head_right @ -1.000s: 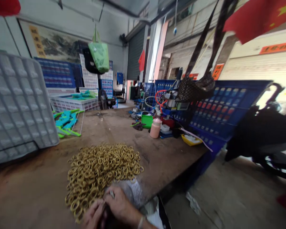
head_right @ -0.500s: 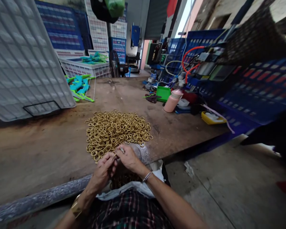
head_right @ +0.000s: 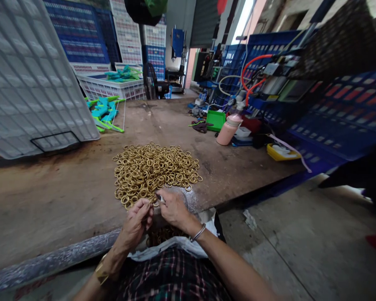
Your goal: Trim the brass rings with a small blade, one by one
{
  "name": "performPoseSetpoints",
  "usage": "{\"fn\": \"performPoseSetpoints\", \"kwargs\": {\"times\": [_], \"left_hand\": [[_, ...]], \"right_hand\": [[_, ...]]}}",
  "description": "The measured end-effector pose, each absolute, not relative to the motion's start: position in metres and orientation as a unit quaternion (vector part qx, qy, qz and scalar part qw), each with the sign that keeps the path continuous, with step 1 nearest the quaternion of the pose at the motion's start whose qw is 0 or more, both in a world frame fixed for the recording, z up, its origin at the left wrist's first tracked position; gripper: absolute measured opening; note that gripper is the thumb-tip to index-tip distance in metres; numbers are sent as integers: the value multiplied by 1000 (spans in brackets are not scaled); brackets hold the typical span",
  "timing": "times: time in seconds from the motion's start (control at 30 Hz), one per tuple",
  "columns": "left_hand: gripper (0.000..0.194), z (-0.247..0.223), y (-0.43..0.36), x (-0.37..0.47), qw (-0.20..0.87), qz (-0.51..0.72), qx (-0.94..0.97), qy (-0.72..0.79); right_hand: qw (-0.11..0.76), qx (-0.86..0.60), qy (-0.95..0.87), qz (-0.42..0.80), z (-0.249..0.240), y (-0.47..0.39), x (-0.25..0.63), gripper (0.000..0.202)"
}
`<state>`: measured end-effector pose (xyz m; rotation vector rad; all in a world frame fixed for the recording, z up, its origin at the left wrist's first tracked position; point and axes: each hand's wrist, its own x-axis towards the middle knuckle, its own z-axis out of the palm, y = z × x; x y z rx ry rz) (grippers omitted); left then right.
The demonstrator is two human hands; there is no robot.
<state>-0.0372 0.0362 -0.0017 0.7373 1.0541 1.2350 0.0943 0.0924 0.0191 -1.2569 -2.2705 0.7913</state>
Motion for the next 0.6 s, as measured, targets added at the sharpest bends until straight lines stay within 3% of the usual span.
{"fn": "performPoseSetpoints", "kwargs": {"times": [0.2, 0.6], "left_hand": [[29, -1, 36, -37, 602, 534, 341, 486], [32, -1, 35, -37, 583, 528, 349, 509]], "right_hand": [[87, -439, -878, 167, 18, 85, 91, 21], [23, -464, -874, 144, 24, 81, 85, 25]]}}
